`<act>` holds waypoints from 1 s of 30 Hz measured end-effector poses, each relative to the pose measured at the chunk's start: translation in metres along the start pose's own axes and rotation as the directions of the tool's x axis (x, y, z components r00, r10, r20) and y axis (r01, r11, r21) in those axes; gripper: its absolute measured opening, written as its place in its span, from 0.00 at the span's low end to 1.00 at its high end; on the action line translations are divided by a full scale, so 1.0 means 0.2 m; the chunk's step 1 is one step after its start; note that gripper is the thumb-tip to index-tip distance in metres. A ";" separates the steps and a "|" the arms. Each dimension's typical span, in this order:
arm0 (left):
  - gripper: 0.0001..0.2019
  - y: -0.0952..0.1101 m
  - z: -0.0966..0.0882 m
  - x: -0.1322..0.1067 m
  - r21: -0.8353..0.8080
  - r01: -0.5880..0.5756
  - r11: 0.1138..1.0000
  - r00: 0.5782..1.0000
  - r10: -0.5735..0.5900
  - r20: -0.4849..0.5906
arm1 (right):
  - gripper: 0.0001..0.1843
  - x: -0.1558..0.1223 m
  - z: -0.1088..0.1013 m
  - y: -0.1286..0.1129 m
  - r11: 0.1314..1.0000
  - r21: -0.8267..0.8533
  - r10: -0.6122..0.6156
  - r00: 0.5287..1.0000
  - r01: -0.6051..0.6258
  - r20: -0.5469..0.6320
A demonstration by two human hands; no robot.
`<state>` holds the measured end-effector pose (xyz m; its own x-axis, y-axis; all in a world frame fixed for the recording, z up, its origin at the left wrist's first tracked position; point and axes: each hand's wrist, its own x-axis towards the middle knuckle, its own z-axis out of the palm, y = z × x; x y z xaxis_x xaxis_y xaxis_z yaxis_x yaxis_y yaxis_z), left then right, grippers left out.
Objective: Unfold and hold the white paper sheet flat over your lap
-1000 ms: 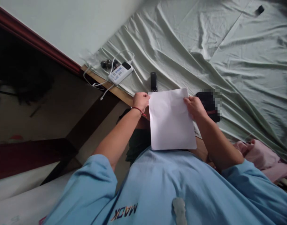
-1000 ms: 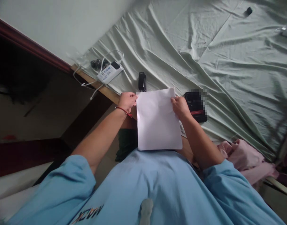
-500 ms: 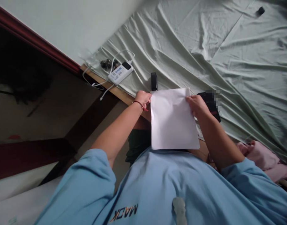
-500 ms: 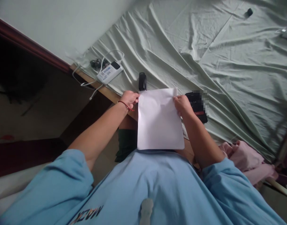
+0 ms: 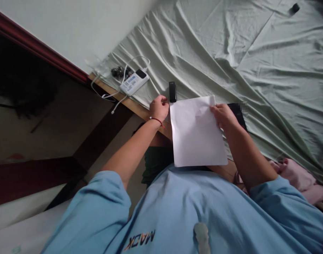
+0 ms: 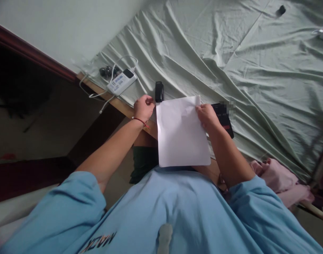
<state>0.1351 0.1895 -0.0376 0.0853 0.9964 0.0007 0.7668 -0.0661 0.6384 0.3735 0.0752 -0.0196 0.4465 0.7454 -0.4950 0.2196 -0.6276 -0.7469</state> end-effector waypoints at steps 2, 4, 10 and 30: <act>0.17 0.01 -0.03 -0.01 0.065 -0.120 0.991 0.991 0.123 -0.045 | 0.15 0.01 0.00 0.01 1.000 0.001 0.001 1.000 -0.001 -0.003; 0.22 0.03 -0.04 -0.01 0.097 -0.245 0.965 0.966 0.251 -0.057 | 0.16 0.03 0.00 0.02 1.000 -0.009 -0.015 1.000 0.015 0.009; 0.26 0.00 -0.05 0.00 0.141 -0.430 0.892 0.903 0.428 0.046 | 0.20 0.06 -0.02 0.04 0.994 -0.098 -0.045 0.999 0.045 -0.004; 0.19 0.05 -0.05 -0.05 0.256 -0.467 0.846 0.884 0.444 0.145 | 0.16 0.05 -0.01 0.05 0.997 -0.013 -0.079 0.997 0.079 -0.015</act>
<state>0.1359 0.1792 -0.0245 0.5083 0.8437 0.1728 0.7720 -0.5353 0.3427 0.3815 0.0759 -0.0315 0.4407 0.7894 -0.4274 0.2653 -0.5694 -0.7781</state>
